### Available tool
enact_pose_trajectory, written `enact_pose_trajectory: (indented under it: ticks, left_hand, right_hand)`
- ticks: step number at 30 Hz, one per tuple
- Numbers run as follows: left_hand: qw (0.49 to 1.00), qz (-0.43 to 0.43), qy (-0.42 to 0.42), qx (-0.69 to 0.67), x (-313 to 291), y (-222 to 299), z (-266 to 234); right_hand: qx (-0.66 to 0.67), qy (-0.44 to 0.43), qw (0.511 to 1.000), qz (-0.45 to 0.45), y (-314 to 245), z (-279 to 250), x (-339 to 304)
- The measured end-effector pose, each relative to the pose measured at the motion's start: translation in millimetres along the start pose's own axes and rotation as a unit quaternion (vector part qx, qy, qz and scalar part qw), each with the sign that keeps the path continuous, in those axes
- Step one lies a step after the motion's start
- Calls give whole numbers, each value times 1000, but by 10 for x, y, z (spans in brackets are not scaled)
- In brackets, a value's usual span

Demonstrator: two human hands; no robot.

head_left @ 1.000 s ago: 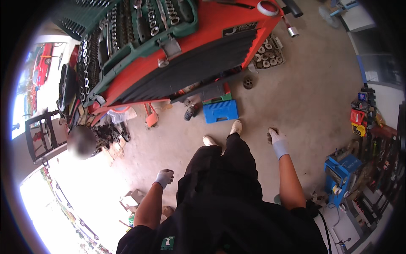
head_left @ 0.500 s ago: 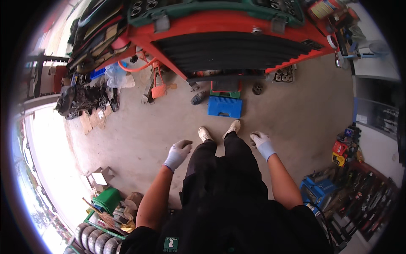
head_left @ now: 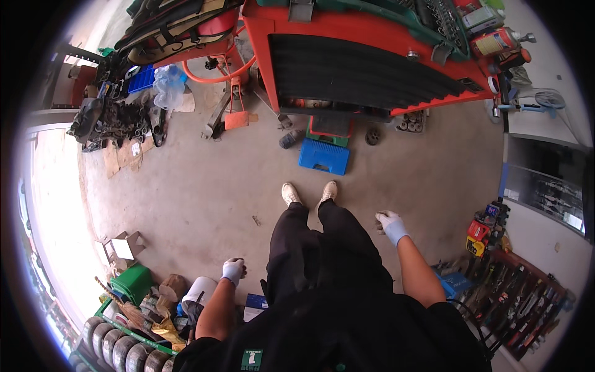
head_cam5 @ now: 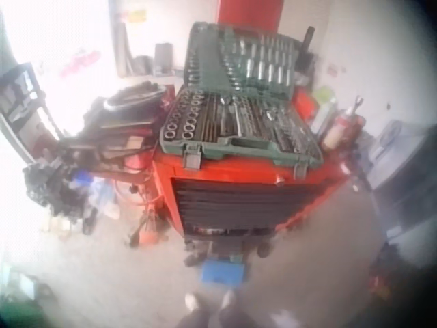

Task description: The person organizes tools in a workshop. They pick up a hammer and a socket wrench, place them in a toolbox, and then move several plastic bins on the floor.

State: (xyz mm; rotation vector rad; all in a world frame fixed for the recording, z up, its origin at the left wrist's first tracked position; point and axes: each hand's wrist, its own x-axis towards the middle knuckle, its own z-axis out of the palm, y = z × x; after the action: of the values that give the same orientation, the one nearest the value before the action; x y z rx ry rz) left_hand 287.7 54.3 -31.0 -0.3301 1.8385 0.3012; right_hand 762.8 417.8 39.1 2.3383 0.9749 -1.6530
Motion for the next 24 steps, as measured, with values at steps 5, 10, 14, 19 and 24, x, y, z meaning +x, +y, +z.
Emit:
enact_pose_trajectory:
  ticks: [5,10,14,19,24]
  left_hand:
    - [984,154,-93,21,-202,723,754]
    - [954,278,-92,67,-55,1614,1393]
    - [920,357,-108,123,508,2183,2021]
    - [905,382,-112,149,1810,2904,3332]
    - [919,376,-105,-43,3566,3833,4560]
  right_hand:
    - [6,-24,998,-62,36,18,39]
    - [-24,-55,997,-47,96,159,707]
    - [-36,-56,997,-50,1,374,1846]
    - [28,-8,994,-108,-315,740,3939]
    - [199,13,971,-130,-621,962,5715]
